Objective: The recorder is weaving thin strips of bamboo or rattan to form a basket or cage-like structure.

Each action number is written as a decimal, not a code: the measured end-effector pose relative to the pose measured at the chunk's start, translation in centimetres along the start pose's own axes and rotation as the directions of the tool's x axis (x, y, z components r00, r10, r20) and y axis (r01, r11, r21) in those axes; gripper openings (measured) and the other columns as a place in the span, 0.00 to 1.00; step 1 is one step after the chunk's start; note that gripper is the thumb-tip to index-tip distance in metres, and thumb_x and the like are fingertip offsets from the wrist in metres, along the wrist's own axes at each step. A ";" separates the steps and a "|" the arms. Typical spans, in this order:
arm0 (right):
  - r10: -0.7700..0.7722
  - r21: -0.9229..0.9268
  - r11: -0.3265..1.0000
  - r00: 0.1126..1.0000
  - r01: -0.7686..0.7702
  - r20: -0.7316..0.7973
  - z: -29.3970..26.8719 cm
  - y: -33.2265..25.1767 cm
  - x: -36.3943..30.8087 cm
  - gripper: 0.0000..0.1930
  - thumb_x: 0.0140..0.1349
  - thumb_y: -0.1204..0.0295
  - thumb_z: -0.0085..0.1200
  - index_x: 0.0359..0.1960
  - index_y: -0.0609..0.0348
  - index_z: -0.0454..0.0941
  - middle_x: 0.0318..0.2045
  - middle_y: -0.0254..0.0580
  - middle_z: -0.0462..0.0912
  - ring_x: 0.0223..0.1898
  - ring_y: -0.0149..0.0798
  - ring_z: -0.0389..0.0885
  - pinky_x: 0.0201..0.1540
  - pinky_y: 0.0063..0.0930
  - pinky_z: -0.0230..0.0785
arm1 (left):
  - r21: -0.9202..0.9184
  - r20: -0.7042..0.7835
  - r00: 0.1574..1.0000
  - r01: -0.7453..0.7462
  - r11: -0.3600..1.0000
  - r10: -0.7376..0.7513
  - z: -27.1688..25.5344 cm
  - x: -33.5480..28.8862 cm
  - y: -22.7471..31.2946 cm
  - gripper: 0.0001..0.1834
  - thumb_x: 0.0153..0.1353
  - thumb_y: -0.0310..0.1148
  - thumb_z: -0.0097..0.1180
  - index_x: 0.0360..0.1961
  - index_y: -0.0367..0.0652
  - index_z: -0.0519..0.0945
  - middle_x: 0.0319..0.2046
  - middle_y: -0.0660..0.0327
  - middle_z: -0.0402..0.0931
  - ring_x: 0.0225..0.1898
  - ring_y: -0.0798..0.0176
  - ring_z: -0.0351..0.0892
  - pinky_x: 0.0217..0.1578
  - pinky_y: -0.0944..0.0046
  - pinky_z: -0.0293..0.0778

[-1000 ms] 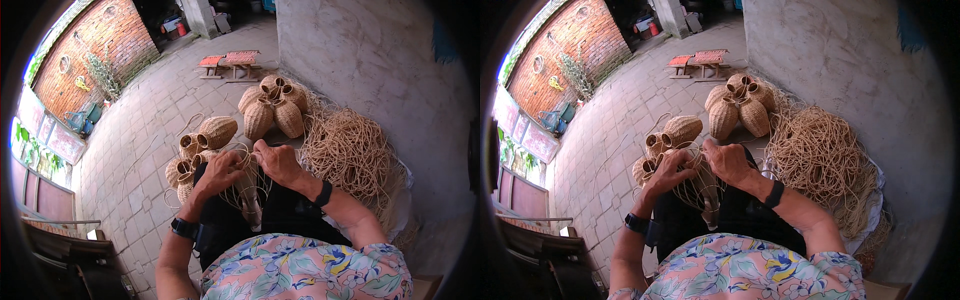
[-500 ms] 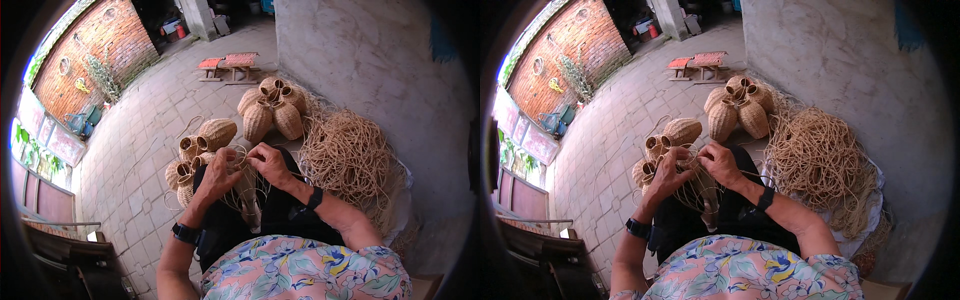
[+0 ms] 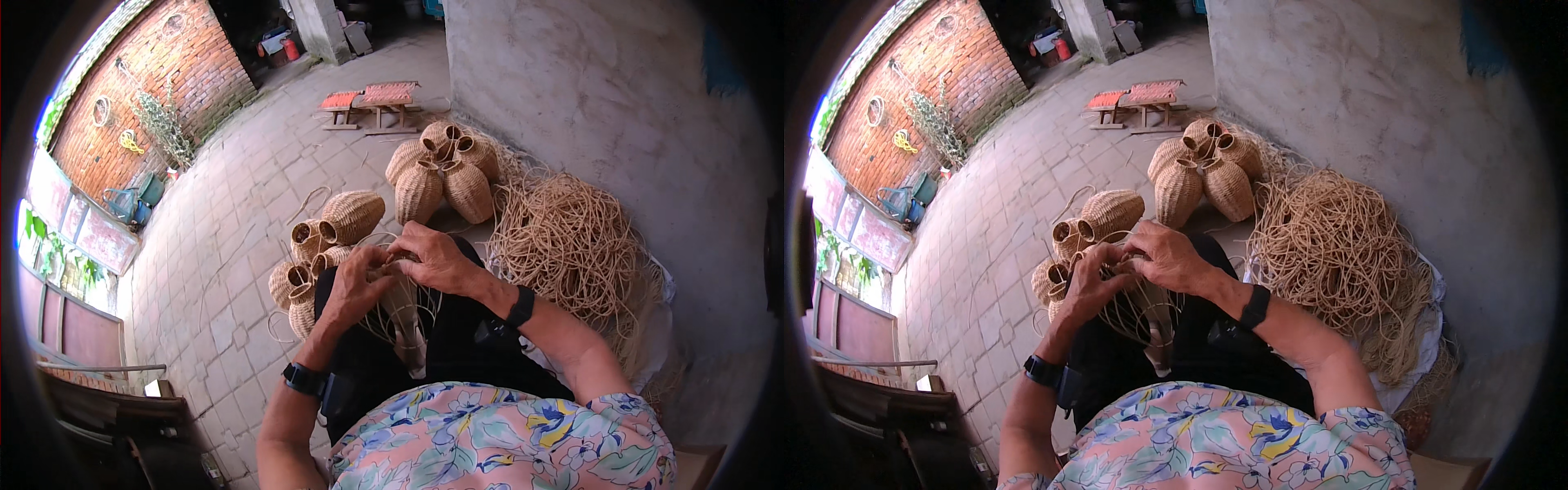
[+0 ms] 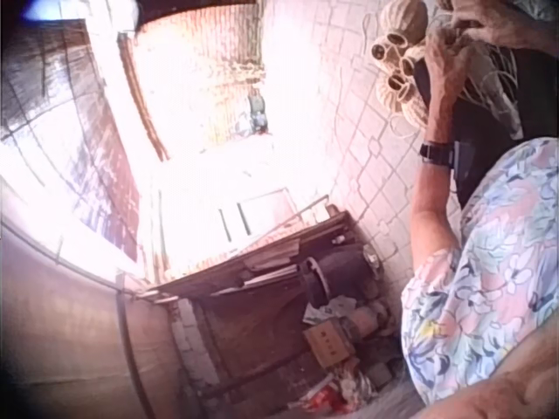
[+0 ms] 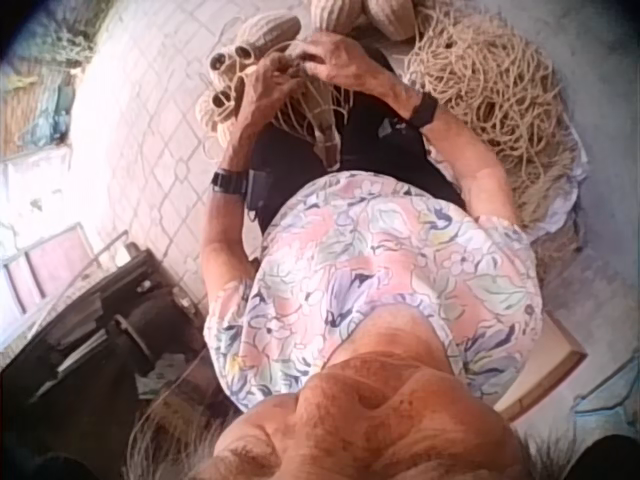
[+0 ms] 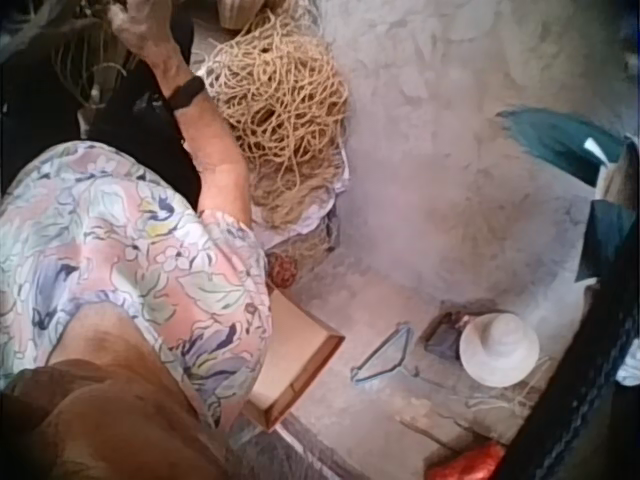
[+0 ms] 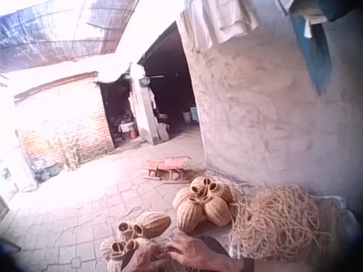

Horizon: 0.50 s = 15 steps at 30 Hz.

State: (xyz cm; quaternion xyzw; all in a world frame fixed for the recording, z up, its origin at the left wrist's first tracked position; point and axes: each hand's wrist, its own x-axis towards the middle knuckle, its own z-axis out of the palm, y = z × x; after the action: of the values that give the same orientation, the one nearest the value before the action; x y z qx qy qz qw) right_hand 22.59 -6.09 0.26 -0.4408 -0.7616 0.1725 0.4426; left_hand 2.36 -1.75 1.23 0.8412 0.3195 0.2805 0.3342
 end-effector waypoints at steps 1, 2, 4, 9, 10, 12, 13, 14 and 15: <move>0.005 -0.005 1.000 1.000 -0.005 0.023 0.0 0.1 0.3 0.09 0.56 0.77 0.59 0.40 0.58 0.81 0.36 0.44 0.77 0.41 0.48 0.80 0.47 0.39 0.74 | -0.011 0.010 1.000 0.007 1.000 -0.007 0.0 0.0 0.0 0.16 0.50 0.28 0.66 0.40 0.36 0.77 0.38 0.53 0.77 0.43 0.51 0.79 0.46 0.56 0.74; 0.009 -0.002 1.000 0.999 -0.009 0.042 0.0 0.2 0.4 0.09 0.56 0.78 0.59 0.39 0.58 0.81 0.36 0.44 0.77 0.41 0.48 0.80 0.47 0.39 0.73 | -0.022 0.021 1.000 0.017 1.000 -0.016 -0.1 0.0 0.0 0.17 0.50 0.28 0.66 0.40 0.36 0.77 0.38 0.52 0.77 0.43 0.51 0.79 0.46 0.56 0.74; 0.001 0.017 1.000 0.996 -0.002 0.086 -0.2 0.3 0.7 0.09 0.56 0.78 0.59 0.39 0.58 0.82 0.36 0.45 0.78 0.42 0.48 0.80 0.47 0.40 0.73 | 0.028 0.050 0.999 0.000 1.000 -0.001 -0.5 -0.1 -0.1 0.17 0.51 0.29 0.66 0.41 0.36 0.77 0.38 0.53 0.77 0.42 0.53 0.78 0.46 0.57 0.74; -0.046 0.103 0.994 0.963 0.019 0.267 -2.0 0.6 1.6 0.07 0.57 0.78 0.58 0.37 0.60 0.82 0.36 0.45 0.78 0.42 0.49 0.79 0.46 0.40 0.73 | -0.146 0.211 0.977 -0.012 0.989 0.043 -2.4 0.2 -0.1 0.12 0.62 0.31 0.60 0.43 0.37 0.77 0.36 0.57 0.75 0.40 0.60 0.76 0.45 0.59 0.73; -0.053 0.089 0.996 0.958 0.029 0.281 -2.2 0.6 1.8 0.06 0.58 0.78 0.58 0.37 0.60 0.82 0.35 0.46 0.78 0.42 0.50 0.79 0.46 0.40 0.73 | -0.188 0.243 0.969 0.017 0.982 0.030 -2.7 0.4 -0.2 0.11 0.64 0.32 0.58 0.44 0.37 0.77 0.36 0.57 0.75 0.40 0.61 0.76 0.45 0.60 0.73; -0.088 0.061 0.995 0.950 0.073 0.300 -2.3 0.5 2.1 0.05 0.59 0.78 0.59 0.36 0.61 0.82 0.35 0.46 0.78 0.40 0.50 0.80 0.45 0.40 0.73 | -0.214 0.265 0.964 0.058 0.975 0.001 -2.9 0.4 -0.1 0.10 0.67 0.32 0.55 0.44 0.37 0.77 0.35 0.58 0.75 0.39 0.63 0.75 0.44 0.61 0.72; -0.106 0.048 0.994 0.960 0.096 0.258 -2.2 0.4 2.1 0.05 0.59 0.77 0.59 0.37 0.60 0.81 0.34 0.46 0.77 0.40 0.50 0.80 0.45 0.40 0.73 | -0.198 0.254 0.967 0.070 0.978 -0.018 -2.8 0.4 -0.1 0.09 0.68 0.33 0.54 0.43 0.38 0.77 0.35 0.59 0.74 0.39 0.63 0.74 0.43 0.62 0.72; -0.142 0.033 0.990 0.968 0.138 0.207 -2.0 0.3 2.1 0.05 0.59 0.77 0.59 0.37 0.60 0.81 0.34 0.46 0.77 0.39 0.50 0.80 0.44 0.41 0.73 | -0.192 0.256 0.966 0.076 0.979 -0.025 -2.8 0.4 -0.1 0.09 0.69 0.33 0.53 0.43 0.38 0.77 0.35 0.59 0.74 0.38 0.63 0.74 0.43 0.62 0.72; -0.159 0.013 0.987 0.974 0.159 0.164 -1.7 0.3 2.0 0.05 0.60 0.77 0.59 0.37 0.60 0.81 0.34 0.46 0.77 0.38 0.50 0.80 0.44 0.41 0.73 | -0.162 0.244 0.969 0.080 0.984 -0.038 -2.7 0.4 -0.1 0.09 0.69 0.33 0.53 0.43 0.38 0.77 0.34 0.59 0.74 0.38 0.63 0.74 0.43 0.62 0.72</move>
State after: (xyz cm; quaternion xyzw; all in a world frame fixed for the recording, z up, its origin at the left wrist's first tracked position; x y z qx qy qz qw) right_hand 23.67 -4.52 2.06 -0.3628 -0.8284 0.1720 0.3906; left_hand 0.72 -0.33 2.98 0.8274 0.2766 0.1930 0.4490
